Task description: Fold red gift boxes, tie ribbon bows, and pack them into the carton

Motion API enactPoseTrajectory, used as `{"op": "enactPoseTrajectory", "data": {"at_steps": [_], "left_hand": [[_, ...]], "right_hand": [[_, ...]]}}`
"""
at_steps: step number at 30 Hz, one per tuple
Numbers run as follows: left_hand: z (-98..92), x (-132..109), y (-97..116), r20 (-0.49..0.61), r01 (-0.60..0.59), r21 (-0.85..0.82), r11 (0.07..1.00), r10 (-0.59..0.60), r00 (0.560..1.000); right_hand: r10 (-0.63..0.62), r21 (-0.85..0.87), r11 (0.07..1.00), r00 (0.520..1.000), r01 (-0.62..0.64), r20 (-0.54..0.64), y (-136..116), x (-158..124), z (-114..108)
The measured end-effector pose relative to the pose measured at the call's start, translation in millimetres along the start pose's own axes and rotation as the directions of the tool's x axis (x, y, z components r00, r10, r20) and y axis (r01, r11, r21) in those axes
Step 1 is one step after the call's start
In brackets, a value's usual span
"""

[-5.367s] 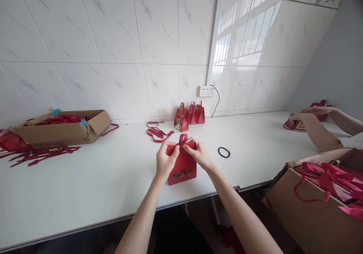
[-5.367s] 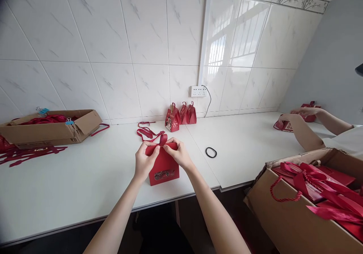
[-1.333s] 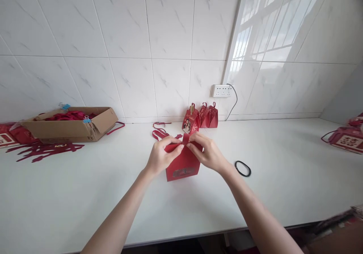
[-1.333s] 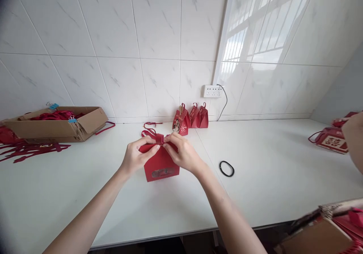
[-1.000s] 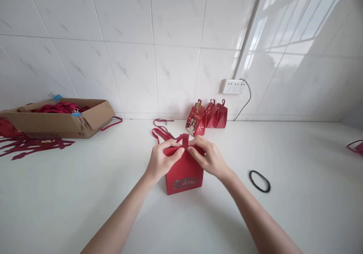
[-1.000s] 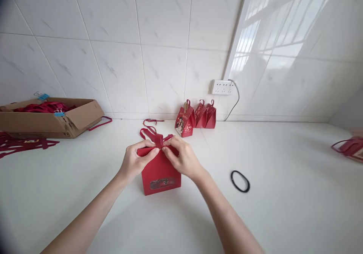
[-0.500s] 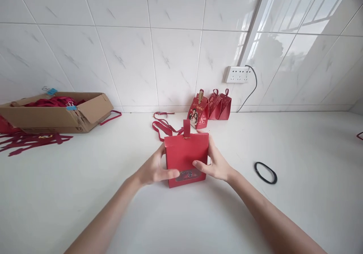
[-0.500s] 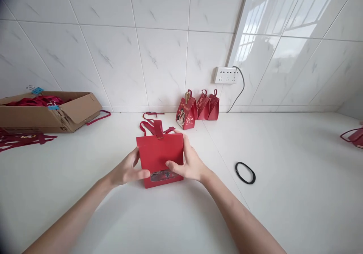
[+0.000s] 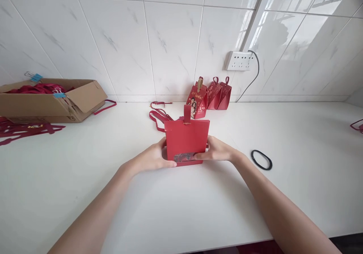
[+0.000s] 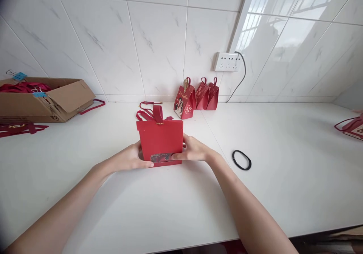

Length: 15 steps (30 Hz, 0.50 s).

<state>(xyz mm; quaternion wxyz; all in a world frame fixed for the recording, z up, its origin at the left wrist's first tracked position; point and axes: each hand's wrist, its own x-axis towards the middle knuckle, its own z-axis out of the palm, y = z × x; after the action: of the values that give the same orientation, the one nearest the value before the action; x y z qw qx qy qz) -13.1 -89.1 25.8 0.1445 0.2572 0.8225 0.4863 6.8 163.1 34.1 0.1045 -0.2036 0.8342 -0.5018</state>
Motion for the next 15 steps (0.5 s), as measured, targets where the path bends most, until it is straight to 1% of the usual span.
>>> {"op": "enactPoseTrajectory", "data": {"at_steps": [2, 4, 6, 7, 8, 9, 11, 13, 15], "left_hand": [[-0.4, 1.8, 1.1, -0.042, -0.022, -0.076, 0.997, 0.019, 0.999], [-0.9, 4.3, 3.5, -0.114, -0.053, -0.234, 0.971, 0.027, 0.993], [-0.3, 6.0, 6.3, -0.192, -0.128, -0.401, 0.907, 0.053, 0.980], [0.9, 6.2, 7.8, -0.240, -0.189, -0.452, 0.872, 0.085, 0.967], [3.0, 6.0, 9.6, -0.292, -0.258, -0.466, 0.846, 0.128, 0.948], [6.1, 5.3, 11.5, -0.341, -0.321, -0.446, 0.835, 0.173, 0.924], [15.0, 2.9, 15.9, -0.422, -0.403, -0.358, 0.842, 0.239, 0.875], [26.0, 0.2, 20.1, -0.465, -0.411, -0.296, 0.862, 0.246, 0.850], [35.7, -2.0, 23.3, -0.515, -0.419, -0.278, 0.864, 0.234, 0.825]], "right_hand": [[0.002, 0.118, 0.993, 0.999, 0.004, -0.045, -2.0, 0.8, 0.2], [0.048, 0.280, 0.960, 0.995, -0.022, -0.086, -5.7, 1.5, 1.6], [0.158, 0.470, 0.878, 0.982, -0.090, -0.106, -11.1, 2.2, 4.4], [0.219, 0.567, 0.814, 0.970, -0.125, -0.101, -14.3, 2.4, 6.6], [0.266, 0.661, 0.736, 0.960, -0.146, -0.084, -17.9, 2.6, 9.5], [0.290, 0.744, 0.650, 0.955, -0.153, -0.057, -21.5, 2.7, 13.2], [0.291, 0.861, 0.483, 0.957, -0.158, 0.012, -28.5, 2.4, 23.0], [0.268, 0.922, 0.350, 0.961, -0.164, 0.069, -34.2, 1.7, 35.3], [0.249, 0.951, 0.259, 0.963, -0.169, 0.103, -38.2, 0.7, 47.4]]}}
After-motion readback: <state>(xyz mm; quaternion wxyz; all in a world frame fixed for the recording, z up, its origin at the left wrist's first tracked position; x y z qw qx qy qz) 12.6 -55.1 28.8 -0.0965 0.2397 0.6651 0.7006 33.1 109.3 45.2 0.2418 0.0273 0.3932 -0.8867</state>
